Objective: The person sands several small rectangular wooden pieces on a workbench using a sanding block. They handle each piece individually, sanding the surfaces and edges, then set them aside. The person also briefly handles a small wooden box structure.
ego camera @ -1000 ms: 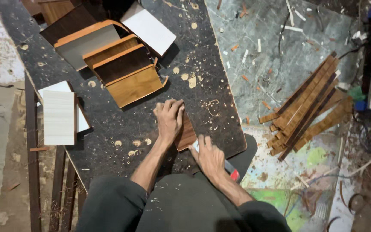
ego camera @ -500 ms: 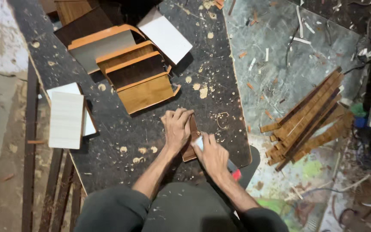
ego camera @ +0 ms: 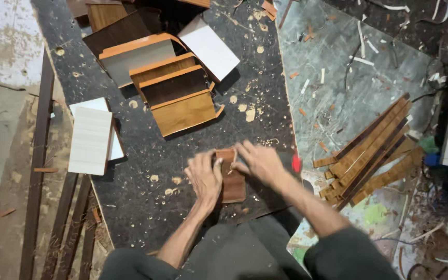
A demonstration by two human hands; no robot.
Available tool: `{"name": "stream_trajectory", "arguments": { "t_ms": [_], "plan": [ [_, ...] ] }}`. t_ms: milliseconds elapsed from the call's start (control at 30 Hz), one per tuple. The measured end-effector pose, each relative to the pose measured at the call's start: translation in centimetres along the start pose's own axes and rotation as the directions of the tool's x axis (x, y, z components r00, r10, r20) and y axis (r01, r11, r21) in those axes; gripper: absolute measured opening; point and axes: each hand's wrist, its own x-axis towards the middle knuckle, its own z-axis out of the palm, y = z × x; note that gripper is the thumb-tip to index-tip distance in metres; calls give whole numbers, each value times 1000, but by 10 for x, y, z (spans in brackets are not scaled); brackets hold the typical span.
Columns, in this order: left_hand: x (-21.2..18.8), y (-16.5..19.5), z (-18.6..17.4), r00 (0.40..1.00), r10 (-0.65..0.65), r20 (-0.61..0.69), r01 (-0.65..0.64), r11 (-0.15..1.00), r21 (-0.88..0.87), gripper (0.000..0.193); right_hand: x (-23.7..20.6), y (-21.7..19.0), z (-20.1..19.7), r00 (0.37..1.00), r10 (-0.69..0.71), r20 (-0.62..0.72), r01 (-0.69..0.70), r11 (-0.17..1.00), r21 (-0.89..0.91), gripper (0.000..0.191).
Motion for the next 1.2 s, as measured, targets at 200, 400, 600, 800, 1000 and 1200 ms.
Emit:
{"name": "stream_trajectory", "arguments": {
  "t_ms": [200, 400, 600, 800, 1000, 1200],
  "plan": [
    [23, -10, 6, 917, 324, 232, -345, 937, 55, 19, -53, -48, 38, 908, 418, -26, -412, 904, 113, 55],
    [24, -17, 16, 904, 380, 198, -394, 918, 37, 32, -20, -28, 59, 886, 463, -20, -453, 875, 169, 51],
    [46, -35, -10, 663, 620, 419, -654, 752, -78, 31, -10, -19, 47, 963, 266, -38, -258, 954, 153, 48],
    [48, -60, -14, 426, 785, 449, -858, 508, -75, 31, -23, -38, 45, 950, 305, 62, -310, 943, 120, 54],
    [32, -72, -9, 431, 789, 438, -823, 543, -167, 31, 48, -2, 55, 920, -337, 199, 334, 941, 52, 37],
    [33, -39, -14, 777, 629, -6, -624, 769, -141, 22, 7, 4, 51, 984, 69, -163, -33, 977, 212, 48]
  ]
}}
